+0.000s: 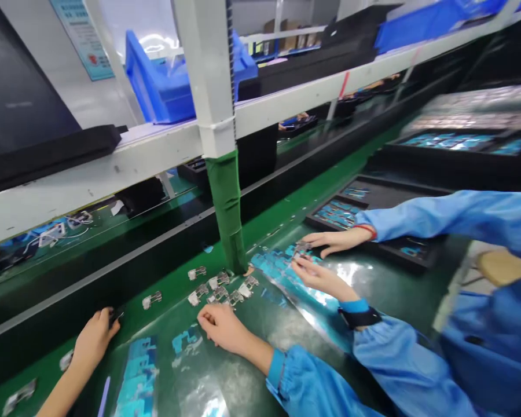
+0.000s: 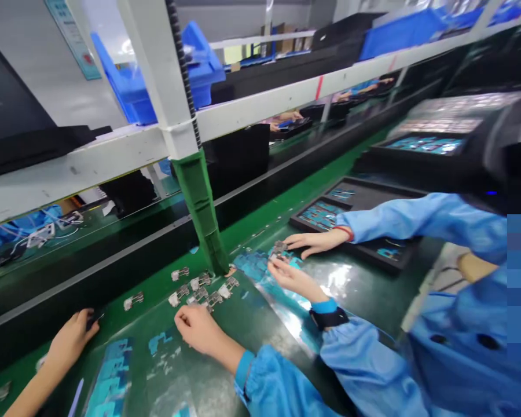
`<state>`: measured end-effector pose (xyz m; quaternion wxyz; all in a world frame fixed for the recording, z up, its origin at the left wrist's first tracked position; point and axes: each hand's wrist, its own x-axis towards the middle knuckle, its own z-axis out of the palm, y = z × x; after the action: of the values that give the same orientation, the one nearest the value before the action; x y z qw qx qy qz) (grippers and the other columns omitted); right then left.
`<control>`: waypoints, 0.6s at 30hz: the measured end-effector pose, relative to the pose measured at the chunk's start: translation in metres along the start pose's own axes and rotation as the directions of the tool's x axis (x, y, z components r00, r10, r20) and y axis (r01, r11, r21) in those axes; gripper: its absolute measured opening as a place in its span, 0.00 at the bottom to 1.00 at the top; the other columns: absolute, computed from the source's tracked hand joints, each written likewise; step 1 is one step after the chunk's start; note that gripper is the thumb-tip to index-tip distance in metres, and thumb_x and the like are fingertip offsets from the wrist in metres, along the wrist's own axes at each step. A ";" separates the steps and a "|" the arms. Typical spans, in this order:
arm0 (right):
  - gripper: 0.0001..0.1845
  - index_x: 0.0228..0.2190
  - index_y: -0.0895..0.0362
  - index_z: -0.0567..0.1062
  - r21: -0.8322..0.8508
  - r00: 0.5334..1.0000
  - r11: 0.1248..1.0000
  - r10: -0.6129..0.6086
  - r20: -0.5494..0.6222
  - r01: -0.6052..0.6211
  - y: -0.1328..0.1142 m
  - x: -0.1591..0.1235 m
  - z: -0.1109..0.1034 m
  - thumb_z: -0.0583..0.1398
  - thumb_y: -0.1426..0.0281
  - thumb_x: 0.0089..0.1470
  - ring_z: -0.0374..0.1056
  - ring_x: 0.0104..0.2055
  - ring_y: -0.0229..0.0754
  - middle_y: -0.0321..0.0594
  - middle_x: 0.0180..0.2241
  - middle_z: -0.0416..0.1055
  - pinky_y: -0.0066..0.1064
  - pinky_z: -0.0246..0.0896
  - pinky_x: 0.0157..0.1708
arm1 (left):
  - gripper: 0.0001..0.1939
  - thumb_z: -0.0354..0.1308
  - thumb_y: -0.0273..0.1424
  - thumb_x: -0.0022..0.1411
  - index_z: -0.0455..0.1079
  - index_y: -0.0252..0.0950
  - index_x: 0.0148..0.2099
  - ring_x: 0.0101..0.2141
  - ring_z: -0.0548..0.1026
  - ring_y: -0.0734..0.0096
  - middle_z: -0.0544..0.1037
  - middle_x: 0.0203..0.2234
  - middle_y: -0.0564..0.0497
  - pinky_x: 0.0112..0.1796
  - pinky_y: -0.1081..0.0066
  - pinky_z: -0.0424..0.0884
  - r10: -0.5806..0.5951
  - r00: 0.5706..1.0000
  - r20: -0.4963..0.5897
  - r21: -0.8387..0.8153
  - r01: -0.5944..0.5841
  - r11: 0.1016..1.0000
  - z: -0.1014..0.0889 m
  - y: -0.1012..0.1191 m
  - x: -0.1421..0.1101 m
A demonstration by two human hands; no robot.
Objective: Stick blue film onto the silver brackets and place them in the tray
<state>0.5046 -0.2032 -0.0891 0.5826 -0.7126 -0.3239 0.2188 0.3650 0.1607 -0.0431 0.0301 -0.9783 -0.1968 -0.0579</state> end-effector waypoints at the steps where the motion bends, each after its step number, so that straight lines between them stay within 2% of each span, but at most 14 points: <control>1: 0.07 0.29 0.58 0.73 -0.012 1.000 1.000 -0.007 -0.001 0.007 -0.002 -0.001 -0.001 0.57 0.73 0.59 0.63 0.17 0.33 0.31 0.20 0.67 0.19 0.55 0.16 | 0.24 0.42 0.45 0.62 0.68 0.33 0.49 0.40 0.78 0.48 0.76 0.39 0.36 0.42 0.57 0.74 0.041 0.998 -0.037 0.007 -0.041 0.999 -0.002 0.002 -0.004; 4: 0.08 0.28 0.59 0.73 -0.032 1.000 0.999 -0.013 0.007 0.013 -0.005 -0.005 -0.006 0.57 0.74 0.59 0.64 0.18 0.32 0.32 0.20 0.68 0.18 0.56 0.18 | 0.22 0.42 0.43 0.64 0.67 0.35 0.50 0.39 0.77 0.47 0.75 0.39 0.36 0.43 0.56 0.74 0.142 0.980 -0.138 0.073 -0.133 0.988 -0.015 0.014 -0.022; 6: 0.08 0.29 0.59 0.73 -0.030 1.000 0.999 -0.010 0.022 0.011 -0.006 -0.007 -0.009 0.57 0.73 0.59 0.65 0.19 0.33 0.32 0.21 0.68 0.19 0.57 0.19 | 0.21 0.43 0.42 0.66 0.66 0.33 0.51 0.40 0.77 0.46 0.75 0.41 0.35 0.43 0.55 0.74 0.157 0.967 -0.202 0.109 -0.137 0.984 -0.031 0.022 -0.044; 9: 0.09 0.31 0.58 0.74 -0.014 0.998 1.000 0.004 0.055 -0.003 -0.009 -0.012 -0.013 0.56 0.67 0.59 0.69 0.24 0.37 0.35 0.24 0.70 0.21 0.62 0.20 | 0.21 0.47 0.40 0.67 0.64 0.32 0.55 0.43 0.76 0.49 0.74 0.44 0.35 0.45 0.57 0.74 0.097 0.941 -0.324 0.106 -0.066 0.992 -0.061 0.023 -0.097; 11: 0.14 0.35 0.58 0.74 -0.009 0.997 1.000 0.025 0.073 -0.024 -0.012 -0.018 -0.014 0.54 0.61 0.59 0.72 0.29 0.41 0.38 0.28 0.72 0.25 0.67 0.24 | 0.22 0.51 0.39 0.67 0.61 0.32 0.58 0.44 0.76 0.53 0.75 0.43 0.38 0.47 0.59 0.73 -0.014 0.899 -0.437 0.069 0.049 0.996 -0.083 0.017 -0.144; 12: 0.17 0.36 0.57 0.74 -0.013 0.995 0.999 0.042 0.089 -0.041 -0.012 -0.022 -0.015 0.53 0.58 0.57 0.73 0.31 0.43 0.40 0.30 0.73 0.27 0.69 0.24 | 0.24 0.54 0.39 0.66 0.59 0.33 0.60 0.44 0.76 0.55 0.75 0.43 0.39 0.48 0.59 0.73 -0.098 0.855 -0.510 0.030 0.131 0.991 -0.094 0.013 -0.168; 13: 0.20 0.36 0.57 0.74 -0.027 0.993 0.998 0.062 0.105 -0.060 -0.011 -0.024 -0.016 0.54 0.54 0.54 0.73 0.30 0.45 0.43 0.29 0.73 0.29 0.69 0.24 | 0.28 0.56 0.38 0.64 0.56 0.32 0.61 0.44 0.76 0.57 0.75 0.44 0.40 0.48 0.60 0.73 -0.199 0.785 -0.587 -0.027 0.226 0.974 -0.104 0.006 -0.193; 15: 0.26 0.37 0.57 0.73 -0.069 0.985 0.995 0.085 0.150 -0.075 -0.004 -0.025 -0.020 0.55 0.48 0.49 0.73 0.30 0.50 0.49 0.29 0.74 0.37 0.72 0.26 | 0.36 0.58 0.37 0.62 0.48 0.33 0.66 0.42 0.77 0.62 0.74 0.47 0.40 0.46 0.63 0.75 -0.422 0.564 -0.710 -0.205 0.408 0.890 -0.121 -0.010 -0.241; 16: 0.27 0.37 0.57 0.72 -0.104 0.982 0.991 0.101 0.161 -0.085 0.002 -0.023 -0.022 0.56 0.47 0.47 0.73 0.29 0.52 0.51 0.29 0.74 0.40 0.73 0.28 | 0.38 0.58 0.35 0.62 0.43 0.33 0.67 0.40 0.77 0.65 0.74 0.48 0.40 0.43 0.65 0.75 -0.530 0.468 -0.707 -0.304 0.475 0.825 -0.127 -0.018 -0.265; 17: 0.26 0.37 0.55 0.73 -0.178 0.981 0.979 0.131 0.145 -0.104 0.010 -0.020 -0.024 0.56 0.47 0.48 0.74 0.27 0.51 0.52 0.29 0.75 0.42 0.73 0.30 | 0.39 0.56 0.34 0.63 0.39 0.34 0.68 0.38 0.78 0.67 0.74 0.47 0.41 0.41 0.67 0.76 -0.629 0.401 -0.666 -0.379 0.545 0.748 -0.131 -0.027 -0.289; 18: 0.25 0.37 0.54 0.73 -0.231 0.980 0.967 0.141 0.140 -0.106 0.017 -0.017 -0.025 0.56 0.47 0.49 0.74 0.26 0.51 0.53 0.30 0.75 0.43 0.73 0.29 | 0.39 0.54 0.33 0.65 0.35 0.33 0.69 0.36 0.78 0.69 0.75 0.47 0.40 0.39 0.69 0.76 -0.711 0.379 -0.592 -0.401 0.627 0.668 -0.133 -0.034 -0.312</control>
<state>0.5136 -0.2340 -0.1014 0.4573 -0.7730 -0.3457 0.2717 0.0530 0.0620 0.0511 0.0230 -0.7106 -0.5432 -0.4465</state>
